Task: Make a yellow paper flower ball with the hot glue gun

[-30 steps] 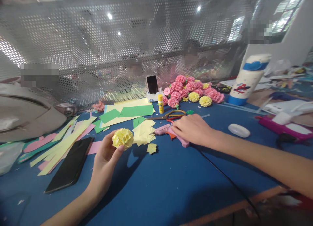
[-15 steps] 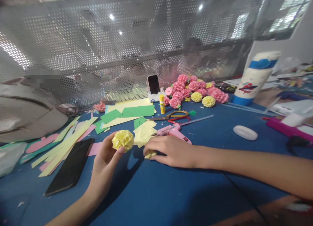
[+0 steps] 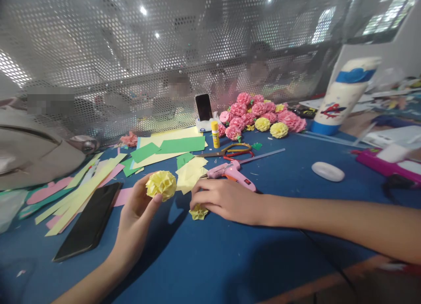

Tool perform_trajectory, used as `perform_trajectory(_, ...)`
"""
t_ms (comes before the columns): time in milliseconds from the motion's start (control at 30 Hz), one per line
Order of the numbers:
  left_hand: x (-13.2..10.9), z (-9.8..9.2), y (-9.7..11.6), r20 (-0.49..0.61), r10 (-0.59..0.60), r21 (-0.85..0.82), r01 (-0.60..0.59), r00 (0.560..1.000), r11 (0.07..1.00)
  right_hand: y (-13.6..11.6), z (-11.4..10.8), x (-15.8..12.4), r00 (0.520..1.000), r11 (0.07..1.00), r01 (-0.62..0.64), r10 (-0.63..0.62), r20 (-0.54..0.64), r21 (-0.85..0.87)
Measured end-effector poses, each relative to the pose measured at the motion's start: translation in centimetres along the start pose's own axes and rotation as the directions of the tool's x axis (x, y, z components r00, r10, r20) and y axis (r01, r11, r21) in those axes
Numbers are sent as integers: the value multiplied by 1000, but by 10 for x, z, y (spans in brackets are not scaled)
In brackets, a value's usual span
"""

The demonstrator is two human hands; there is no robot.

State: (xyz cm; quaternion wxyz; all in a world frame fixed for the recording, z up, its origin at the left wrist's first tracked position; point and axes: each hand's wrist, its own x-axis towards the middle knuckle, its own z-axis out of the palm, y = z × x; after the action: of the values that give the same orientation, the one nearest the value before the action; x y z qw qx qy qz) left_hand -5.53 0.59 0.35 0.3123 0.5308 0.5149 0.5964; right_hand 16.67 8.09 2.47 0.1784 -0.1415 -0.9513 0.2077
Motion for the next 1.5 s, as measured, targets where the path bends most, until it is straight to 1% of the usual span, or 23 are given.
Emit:
perform_trajectory(133, 0, 0, 0, 15, -4, -7, 4, 1000, 1000, 1, -2, -1, 998, 991, 64, -63, 13, -114)
perform_trajectory(233, -1, 0, 0, 8, -5, 4, 5, 1000, 1000, 3, 0, -1, 995, 972, 99, -101, 2, -214)
perform_trajectory(400, -1, 1, 0, 24, 4, 25, -5, 1000, 1000, 6, 4, -2, 991, 956, 116, -129, -32, -269)
perform_trajectory(567, 1, 2, 0, 35, 0, 33, -1, 999, 999, 6, 5, -2, 988, 954, 132, -147, -38, -269)
perform_trajectory(767, 1, 1, 0, 49, -6, 17, 5, 999, 1000, 5, 4, -2, 997, 971, 72, -79, -19, -229)
perform_trajectory(1000, 1, -1, -2, 101, 27, -23, -25, 995, 999, 3, 4, 0, 998, 984, 66, -64, 20, -163)
perform_trajectory(1100, 1, -1, -3, 118, 27, -36, -23, 993, 999, 2, 3, 1, 996, 987, 84, -78, 53, -135)
perform_trajectory(1200, 0, -1, -3, 132, 20, -44, -15, 991, 999, 2, 1, 2, 992, 984, 109, -99, 76, -141)
perform_trajectory(1367, -2, -1, -1, 136, 8, -34, -3, 991, 999, 3, -2, 2, 991, 980, 128, -118, 70, -152)
perform_trajectory(1500, -1, -1, -1, 133, 5, -34, -1, 991, 999, 3, -2, 2, 995, 991, 90, -85, 47, -100)
